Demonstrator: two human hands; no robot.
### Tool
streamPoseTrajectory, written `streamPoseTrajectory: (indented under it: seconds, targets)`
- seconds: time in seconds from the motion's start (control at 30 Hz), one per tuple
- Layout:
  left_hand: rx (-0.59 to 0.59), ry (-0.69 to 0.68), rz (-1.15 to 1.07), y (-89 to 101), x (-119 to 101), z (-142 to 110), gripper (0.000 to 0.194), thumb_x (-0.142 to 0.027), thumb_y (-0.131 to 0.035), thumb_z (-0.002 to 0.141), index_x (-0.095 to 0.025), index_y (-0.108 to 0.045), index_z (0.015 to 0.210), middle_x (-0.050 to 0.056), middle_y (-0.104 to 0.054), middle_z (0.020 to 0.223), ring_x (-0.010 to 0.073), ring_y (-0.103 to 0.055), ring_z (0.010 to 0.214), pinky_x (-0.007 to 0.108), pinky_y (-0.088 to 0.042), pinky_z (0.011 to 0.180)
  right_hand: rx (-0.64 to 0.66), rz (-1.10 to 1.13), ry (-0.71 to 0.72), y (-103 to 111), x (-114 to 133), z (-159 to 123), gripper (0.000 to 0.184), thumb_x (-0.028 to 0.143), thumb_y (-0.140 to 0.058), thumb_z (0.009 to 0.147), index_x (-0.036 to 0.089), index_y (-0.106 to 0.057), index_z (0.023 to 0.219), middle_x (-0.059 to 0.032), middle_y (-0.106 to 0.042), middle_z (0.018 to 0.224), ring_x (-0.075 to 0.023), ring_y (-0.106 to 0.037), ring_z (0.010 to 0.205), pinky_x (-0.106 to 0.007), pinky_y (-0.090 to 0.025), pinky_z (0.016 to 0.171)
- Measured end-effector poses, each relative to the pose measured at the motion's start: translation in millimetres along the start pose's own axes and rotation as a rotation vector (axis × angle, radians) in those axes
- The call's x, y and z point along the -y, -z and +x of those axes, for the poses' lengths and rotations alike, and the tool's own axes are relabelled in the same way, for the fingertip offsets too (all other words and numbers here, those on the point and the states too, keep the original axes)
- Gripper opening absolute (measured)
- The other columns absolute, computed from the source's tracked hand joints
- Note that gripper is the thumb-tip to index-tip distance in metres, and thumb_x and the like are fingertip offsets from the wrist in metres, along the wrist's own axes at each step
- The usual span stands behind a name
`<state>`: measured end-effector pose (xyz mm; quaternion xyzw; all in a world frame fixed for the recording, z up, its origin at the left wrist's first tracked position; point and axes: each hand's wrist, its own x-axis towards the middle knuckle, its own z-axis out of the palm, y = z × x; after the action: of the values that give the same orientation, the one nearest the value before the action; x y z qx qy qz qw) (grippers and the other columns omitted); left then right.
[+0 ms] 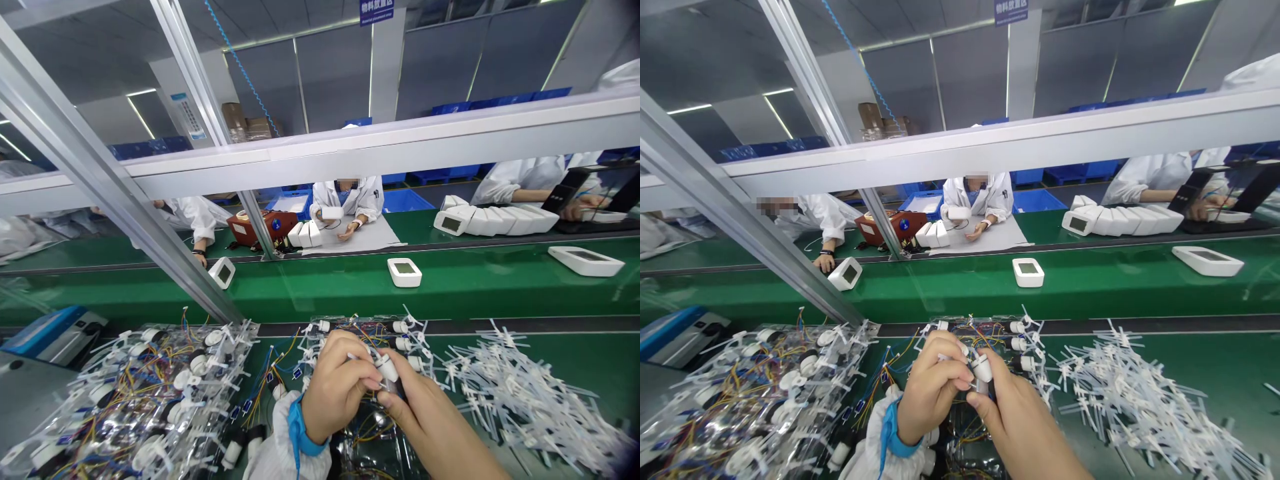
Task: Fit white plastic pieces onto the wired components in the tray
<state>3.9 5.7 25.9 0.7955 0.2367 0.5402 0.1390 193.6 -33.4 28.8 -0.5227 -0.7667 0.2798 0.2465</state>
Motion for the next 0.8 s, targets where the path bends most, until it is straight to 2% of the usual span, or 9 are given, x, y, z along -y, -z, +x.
streamPoseTrajectory:
  seconds: [0.2, 0.33, 0.47, 0.57, 0.67, 0.8]
  targets:
    - [0.021, 0.013, -0.002, -5.4, 4.8, -2.8, 0.011, -0.018, -0.056, 0.101, -0.017, -0.065, 0.095, 0.007, -0.061, 0.094, 0.0203, -0.055, 0.097, 0.035, -0.05, 0.083, -0.014, -0.142, -0.009, -0.3, -2.8, 2.5, 0.051, 0.04, -0.032, 0.105, 0.009, -0.045, 0.143, -0.0176, -0.075, 0.104, -0.0344, -0.074, 0.089, -0.043, -0.059, 0.071]
    - [0.032, 0.019, 0.023, -8.1, 5.9, -4.7, 0.009, -0.018, -0.058, 0.1, -0.017, -0.067, 0.097, 0.008, -0.063, 0.094, 0.0218, -0.057, 0.099, 0.037, -0.051, 0.084, -0.087, -0.277, 0.031, -6.8, -9.5, 1.4, 0.047, 0.038, -0.033, 0.107, 0.007, -0.045, 0.141, -0.0177, -0.076, 0.095, -0.035, -0.075, 0.077, -0.04, -0.057, 0.059]
    - [0.052, 0.014, 0.046, -8.3, 7.2, -4.0, 0.01, -0.017, -0.058, 0.1, -0.018, -0.067, 0.097, 0.008, -0.064, 0.093, 0.0218, -0.058, 0.098, 0.038, -0.051, 0.085, -0.168, -0.385, 0.033, -11.3, -11.8, 2.6, 0.043, 0.034, -0.039, 0.106, 0.006, -0.045, 0.138, -0.014, -0.075, 0.08, -0.0342, -0.073, 0.061, -0.038, -0.054, 0.05]
    - [0.076, 0.008, 0.063, -3.3, 7.0, -1.9, 0.013, -0.022, -0.056, 0.102, -0.018, -0.067, 0.098, 0.008, -0.065, 0.093, 0.0221, -0.058, 0.099, 0.039, -0.051, 0.086, -0.162, -0.353, 0.06, -9.6, -9.4, 3.3, 0.04, 0.034, -0.04, 0.106, 0.007, -0.045, 0.136, -0.0138, -0.075, 0.081, -0.0347, -0.074, 0.066, -0.038, -0.056, 0.052]
    - [0.097, -0.039, 0.086, 4.3, 5.7, 0.8, 0.016, -0.028, -0.055, 0.103, -0.019, -0.067, 0.099, 0.008, -0.065, 0.096, 0.0225, -0.059, 0.099, 0.04, -0.05, 0.086, -0.136, -0.276, 0.087, -5.5, -4.8, 1.9, 0.039, 0.034, -0.039, 0.107, 0.009, -0.045, 0.136, -0.0162, -0.076, 0.09, -0.0354, -0.075, 0.076, -0.04, -0.058, 0.058]
    - [0.061, -0.047, 0.061, 7.7, 3.9, 3.1, 0.016, -0.025, -0.055, 0.103, -0.019, -0.066, 0.093, 0.007, -0.064, 0.094, 0.0213, -0.059, 0.095, 0.038, -0.05, 0.083, -0.102, -0.216, 0.072, -1.8, -0.1, -1.7, 0.041, 0.031, -0.039, 0.106, 0.008, -0.044, 0.139, -0.0191, -0.076, 0.098, -0.0362, -0.075, 0.083, -0.043, -0.06, 0.063]
